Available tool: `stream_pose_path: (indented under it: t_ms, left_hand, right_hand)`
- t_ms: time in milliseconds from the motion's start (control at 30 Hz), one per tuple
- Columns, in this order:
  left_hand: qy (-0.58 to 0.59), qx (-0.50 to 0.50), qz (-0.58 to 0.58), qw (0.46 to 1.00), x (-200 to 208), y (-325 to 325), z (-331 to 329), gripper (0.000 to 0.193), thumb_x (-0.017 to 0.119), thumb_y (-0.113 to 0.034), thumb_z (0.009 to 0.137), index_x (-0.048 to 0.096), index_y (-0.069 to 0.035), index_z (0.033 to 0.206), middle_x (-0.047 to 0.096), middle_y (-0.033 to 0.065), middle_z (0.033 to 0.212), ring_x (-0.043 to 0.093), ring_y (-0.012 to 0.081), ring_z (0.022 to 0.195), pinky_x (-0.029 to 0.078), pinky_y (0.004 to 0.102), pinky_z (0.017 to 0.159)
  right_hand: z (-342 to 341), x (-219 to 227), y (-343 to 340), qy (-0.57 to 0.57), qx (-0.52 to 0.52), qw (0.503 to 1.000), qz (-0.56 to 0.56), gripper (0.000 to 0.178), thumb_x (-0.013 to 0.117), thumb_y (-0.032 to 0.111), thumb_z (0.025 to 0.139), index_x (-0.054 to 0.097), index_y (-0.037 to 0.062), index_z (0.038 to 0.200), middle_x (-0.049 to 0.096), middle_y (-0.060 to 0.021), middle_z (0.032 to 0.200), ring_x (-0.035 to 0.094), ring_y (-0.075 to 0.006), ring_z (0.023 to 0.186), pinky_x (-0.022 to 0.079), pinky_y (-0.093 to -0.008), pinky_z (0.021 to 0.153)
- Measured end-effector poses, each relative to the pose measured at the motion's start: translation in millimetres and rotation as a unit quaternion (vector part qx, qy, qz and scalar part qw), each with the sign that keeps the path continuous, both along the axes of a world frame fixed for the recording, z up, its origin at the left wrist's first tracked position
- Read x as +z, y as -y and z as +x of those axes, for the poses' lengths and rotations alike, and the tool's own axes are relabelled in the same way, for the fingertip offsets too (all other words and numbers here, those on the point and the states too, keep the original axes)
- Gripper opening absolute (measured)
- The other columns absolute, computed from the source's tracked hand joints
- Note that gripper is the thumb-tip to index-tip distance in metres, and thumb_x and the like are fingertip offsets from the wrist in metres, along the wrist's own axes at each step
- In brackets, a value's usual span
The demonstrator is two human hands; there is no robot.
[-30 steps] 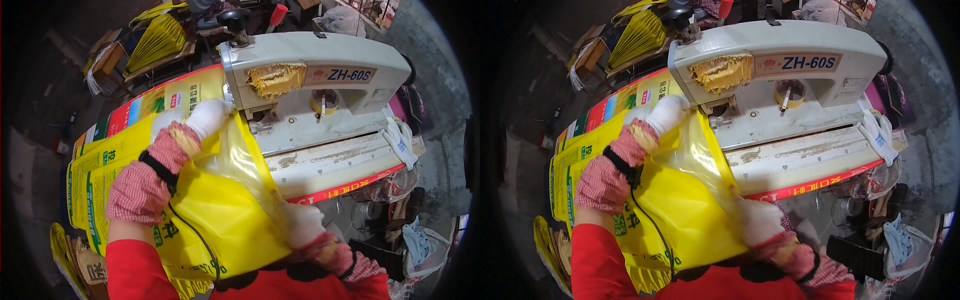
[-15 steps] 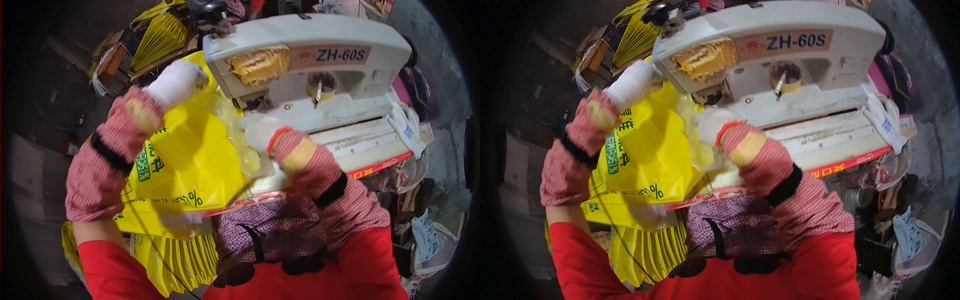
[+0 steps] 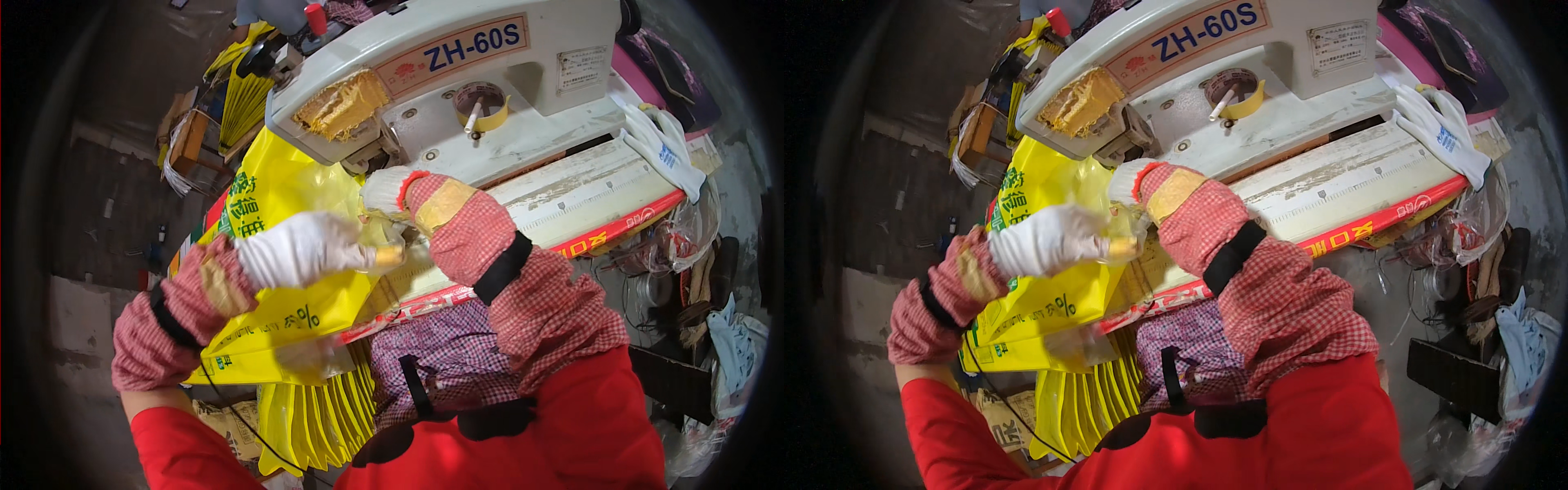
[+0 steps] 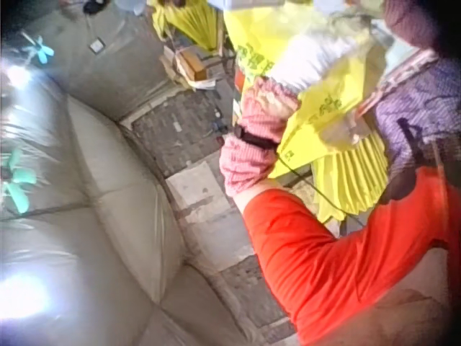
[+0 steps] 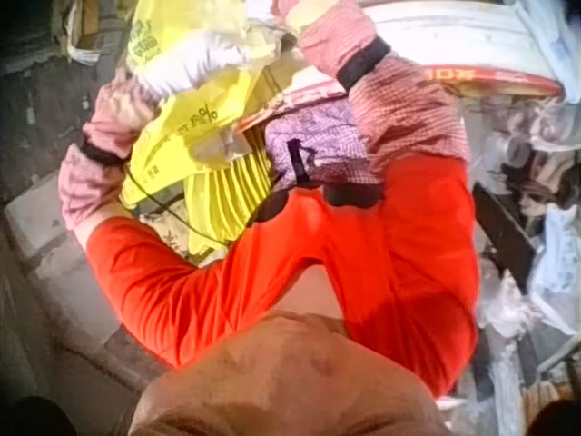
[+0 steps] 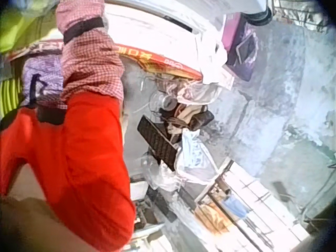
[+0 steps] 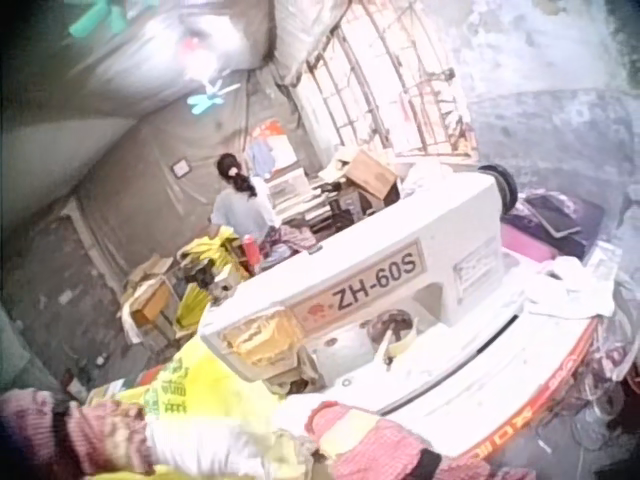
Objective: Using an industrial sewing machine to stitch edges of large yellow plastic/woven bags.
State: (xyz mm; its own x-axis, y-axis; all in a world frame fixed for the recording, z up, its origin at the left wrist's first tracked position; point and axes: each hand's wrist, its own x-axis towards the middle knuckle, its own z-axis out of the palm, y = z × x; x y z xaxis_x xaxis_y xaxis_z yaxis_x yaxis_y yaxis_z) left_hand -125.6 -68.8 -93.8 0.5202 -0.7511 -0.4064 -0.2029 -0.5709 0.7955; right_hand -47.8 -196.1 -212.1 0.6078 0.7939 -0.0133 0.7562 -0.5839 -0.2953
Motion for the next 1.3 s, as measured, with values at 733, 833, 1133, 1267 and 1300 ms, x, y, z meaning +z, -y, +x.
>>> stream_pose_path:
  t_ms: [733, 833, 1133, 1267, 1300]
  left_hand:
    - [0.142, -0.502, 0.471, 0.712, 30, 35, -90, 0.019, 0.057, -0.025, 0.074, 0.065, -0.011, 0.065, 0.061, 0.0068, 0.064, 0.062, 0.0274, 0.067, 0.048, 0.0397, 0.068]
    - [0.153, -0.468, 0.410, 0.768, 27, 34, -84, 0.017, 0.058, -0.026, 0.073, 0.064, -0.012, 0.067, 0.060, 0.0073, 0.064, 0.061, 0.0282, 0.066, 0.049, 0.0393, 0.063]
    - [0.302, -0.386, 0.245, 0.837, 22, 9, -86, 0.012, 0.059, -0.020, 0.068, 0.061, -0.010, 0.063, 0.057, 0.0079, 0.060, 0.059, 0.0289, 0.058, 0.047, 0.0398, 0.052]
    - [0.331, -0.408, 0.225, 0.821, 14, 3, -95, 0.013, 0.058, -0.017, 0.060, 0.056, -0.005, 0.056, 0.053, 0.0122, 0.054, 0.056, 0.0281, 0.052, 0.044, 0.0386, 0.046]
    - [0.362, -0.388, 0.230, 0.816, 15, 10, -99, 0.013, 0.057, -0.016, 0.061, 0.057, -0.005, 0.055, 0.052, 0.0127, 0.053, 0.055, 0.0278, 0.050, 0.043, 0.0384, 0.045]
  right_hand:
    - [-89, 44, -7, -0.019, -0.097, 0.995, -0.012, 0.025, 0.053, 0.026, 0.077, 0.068, 0.0075, 0.085, 0.066, -0.0156, 0.087, 0.063, -0.0313, 0.081, 0.050, -0.0399, 0.069]
    - [-111, 43, -14, -0.067, 0.006, 0.997, 0.035, 0.024, 0.053, 0.025, 0.077, 0.068, 0.0075, 0.085, 0.065, -0.0164, 0.087, 0.063, -0.0323, 0.081, 0.050, -0.0396, 0.070]
    - [-81, 34, 16, -0.199, -0.374, 0.840, 0.339, 0.033, 0.053, 0.027, 0.082, 0.060, 0.0034, 0.103, 0.062, -0.0188, 0.100, 0.060, -0.0314, 0.090, 0.047, -0.0375, 0.080]
    - [-84, 26, -22, -0.209, -0.318, 0.921, 0.083, 0.041, 0.052, 0.030, 0.081, 0.058, -0.0043, 0.102, 0.063, -0.0217, 0.093, 0.061, -0.0348, 0.087, 0.049, -0.0399, 0.077]
    - [-83, 0, -36, -0.136, -0.362, 0.917, 0.095, 0.040, 0.052, 0.030, 0.081, 0.059, -0.0034, 0.101, 0.063, -0.0205, 0.092, 0.062, -0.0339, 0.086, 0.049, -0.0399, 0.076]
